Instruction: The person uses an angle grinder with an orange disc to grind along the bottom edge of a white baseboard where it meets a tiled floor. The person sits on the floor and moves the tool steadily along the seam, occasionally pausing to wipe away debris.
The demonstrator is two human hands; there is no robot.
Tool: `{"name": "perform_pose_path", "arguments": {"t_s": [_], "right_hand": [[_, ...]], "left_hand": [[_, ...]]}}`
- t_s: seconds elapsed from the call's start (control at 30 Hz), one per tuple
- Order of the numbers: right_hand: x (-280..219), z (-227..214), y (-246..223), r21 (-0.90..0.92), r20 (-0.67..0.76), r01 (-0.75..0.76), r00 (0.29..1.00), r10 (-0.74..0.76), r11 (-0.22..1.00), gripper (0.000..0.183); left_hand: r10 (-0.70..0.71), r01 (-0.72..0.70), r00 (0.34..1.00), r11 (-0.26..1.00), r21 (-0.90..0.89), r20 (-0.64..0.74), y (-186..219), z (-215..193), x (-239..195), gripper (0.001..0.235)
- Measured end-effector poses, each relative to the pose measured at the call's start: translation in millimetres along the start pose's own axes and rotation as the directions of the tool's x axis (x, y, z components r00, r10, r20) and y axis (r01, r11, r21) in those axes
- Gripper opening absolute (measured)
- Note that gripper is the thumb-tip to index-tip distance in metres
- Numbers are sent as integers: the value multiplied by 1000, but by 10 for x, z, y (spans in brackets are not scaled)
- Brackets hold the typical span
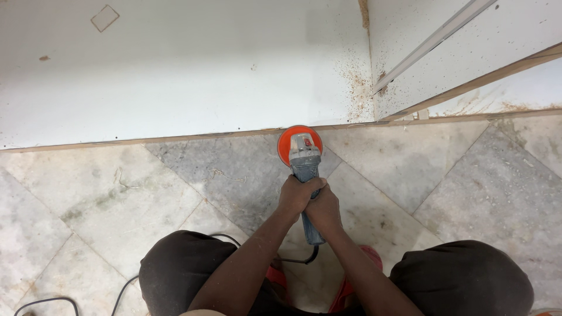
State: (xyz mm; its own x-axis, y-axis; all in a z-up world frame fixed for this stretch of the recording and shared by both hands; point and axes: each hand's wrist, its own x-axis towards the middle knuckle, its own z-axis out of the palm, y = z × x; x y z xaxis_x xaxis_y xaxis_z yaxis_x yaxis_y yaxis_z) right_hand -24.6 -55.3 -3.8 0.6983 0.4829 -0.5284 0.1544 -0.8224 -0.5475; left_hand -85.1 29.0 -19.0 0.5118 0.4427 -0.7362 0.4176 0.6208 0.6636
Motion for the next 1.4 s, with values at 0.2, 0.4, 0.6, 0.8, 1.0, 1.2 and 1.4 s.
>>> {"name": "perform_pose_path", "arguments": {"t_s": [0.2,0.4,0.6,0.8,1.0,1.2,1.4], "right_hand": [[-38,5,63,79,-68,-46,996,51,996,56],[-4,-89,208,67,-191,-22,981,35,998,51],[33,-66,196,80,-177,-32,983,46,996,52],[-20,65,29,116,-87,-108,989,118,987,51],[-62,279,-81,-11,-45,-56,997,55,998,54],[-115,505,-207,9,16,26,1000,-26,1000,54],[-109,422,-151,43,-7,-44,999,45,998,56]], "left_hand": [[75,-76,996,996,38,41,-7,57,11,50],[114,-123,991,984,132,68,44,230,81,60],[76,-90,988,990,107,132,64,196,119,55],[51,-53,993,999,11,109,-2,17,109,52],[-21,21,1000,1000,18,17,-81,-251,74,52],[26,-27,999,999,-47,-32,-132,-549,-29,47],[70,-69,997,997,28,-32,-134,-416,9,54]]}}
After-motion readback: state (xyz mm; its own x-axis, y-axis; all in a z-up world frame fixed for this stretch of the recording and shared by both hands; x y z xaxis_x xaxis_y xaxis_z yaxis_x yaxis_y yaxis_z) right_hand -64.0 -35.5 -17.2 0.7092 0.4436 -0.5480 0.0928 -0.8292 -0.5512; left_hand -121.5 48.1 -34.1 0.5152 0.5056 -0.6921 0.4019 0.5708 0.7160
